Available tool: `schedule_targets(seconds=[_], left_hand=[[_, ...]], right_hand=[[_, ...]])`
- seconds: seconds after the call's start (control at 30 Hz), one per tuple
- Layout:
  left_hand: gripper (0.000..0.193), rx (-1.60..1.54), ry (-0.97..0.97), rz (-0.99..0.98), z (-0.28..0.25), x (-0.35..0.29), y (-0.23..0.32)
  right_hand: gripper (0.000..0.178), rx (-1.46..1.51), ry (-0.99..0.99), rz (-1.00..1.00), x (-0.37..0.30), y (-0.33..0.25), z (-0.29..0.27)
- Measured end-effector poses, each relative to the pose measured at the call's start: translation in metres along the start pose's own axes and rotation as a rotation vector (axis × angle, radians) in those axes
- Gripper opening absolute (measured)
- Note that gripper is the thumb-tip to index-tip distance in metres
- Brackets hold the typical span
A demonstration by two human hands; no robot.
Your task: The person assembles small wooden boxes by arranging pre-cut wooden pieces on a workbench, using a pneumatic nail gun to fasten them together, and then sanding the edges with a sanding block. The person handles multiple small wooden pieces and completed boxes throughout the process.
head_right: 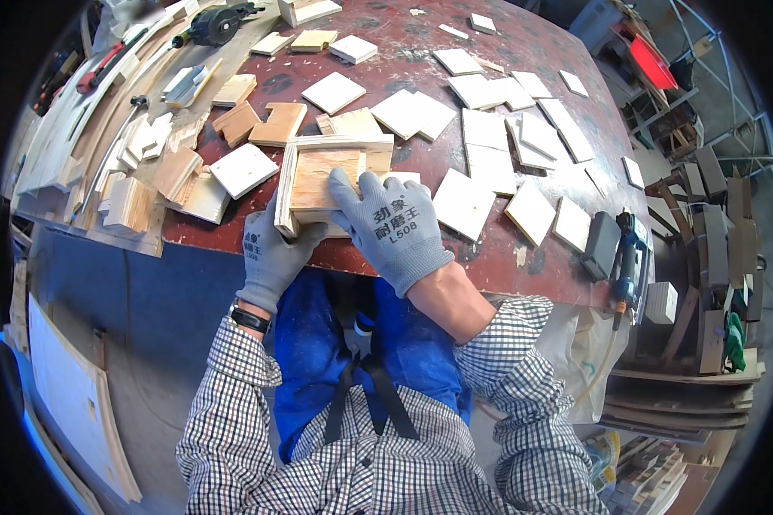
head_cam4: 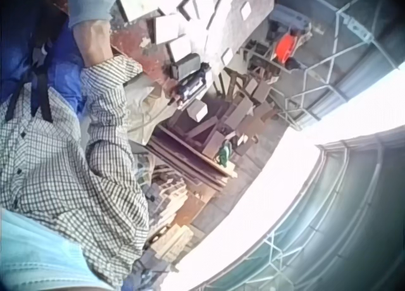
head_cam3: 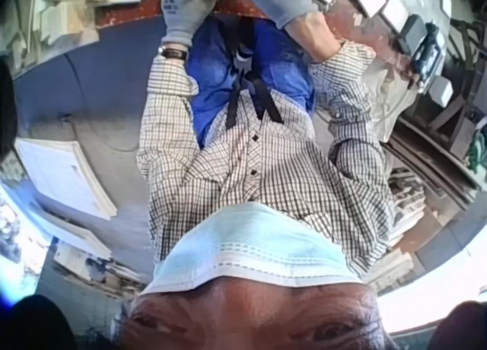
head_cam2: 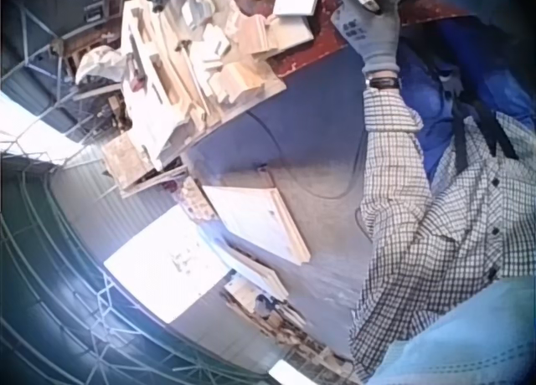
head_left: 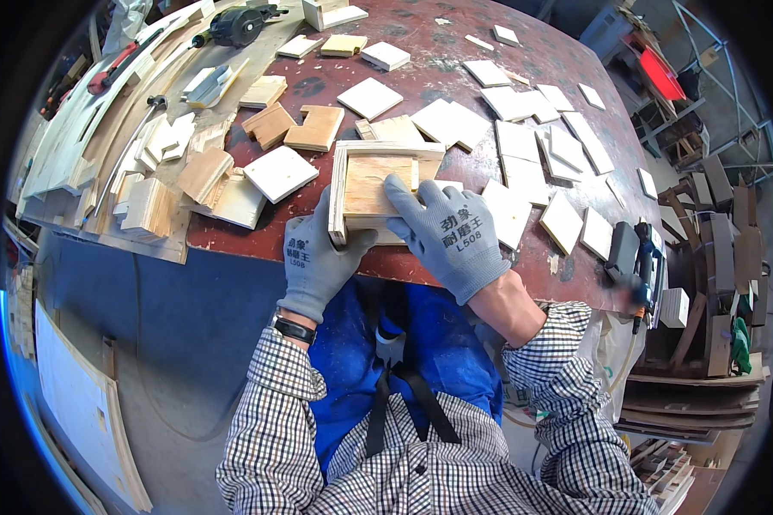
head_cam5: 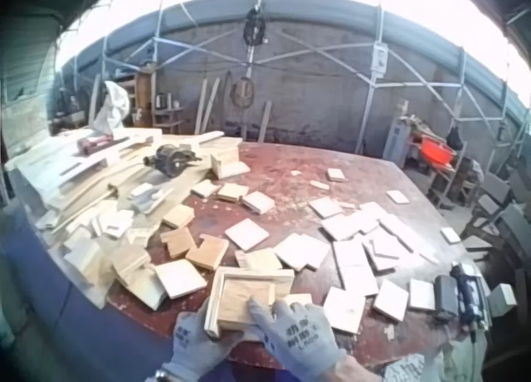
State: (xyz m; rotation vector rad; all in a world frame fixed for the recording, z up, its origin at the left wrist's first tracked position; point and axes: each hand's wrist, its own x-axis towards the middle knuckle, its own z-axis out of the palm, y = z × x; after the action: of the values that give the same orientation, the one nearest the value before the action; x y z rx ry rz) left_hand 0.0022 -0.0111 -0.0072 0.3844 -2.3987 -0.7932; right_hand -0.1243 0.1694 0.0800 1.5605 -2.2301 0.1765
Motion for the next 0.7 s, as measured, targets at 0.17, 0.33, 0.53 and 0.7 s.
schedule_targets(seconds=[0.17,0.33,0.53,0.7], left_hand=[[0.083,-0.018,-0.003,0.001,-0.007,0.004,0.017],[0.081,0.042,0.061,0.061,-0.012,0.001,0.018],[0.072,-0.128,0.083,-0.04,-0.014,0.005,0.024],[0.066,-0.057,0.076,-0.068,-0.011,0.001,0.018]], right_hand=[[0.067,0.175,-0.042,0.052,-0.008,0.016,-0.005],[0.096,0.598,-0.025,0.405,-0.019,0.025,-0.006],[0.092,0.511,0.046,0.294,-0.017,0.027,-0.002],[0.083,0.426,0.061,0.236,-0.003,0.019,-0.002]])
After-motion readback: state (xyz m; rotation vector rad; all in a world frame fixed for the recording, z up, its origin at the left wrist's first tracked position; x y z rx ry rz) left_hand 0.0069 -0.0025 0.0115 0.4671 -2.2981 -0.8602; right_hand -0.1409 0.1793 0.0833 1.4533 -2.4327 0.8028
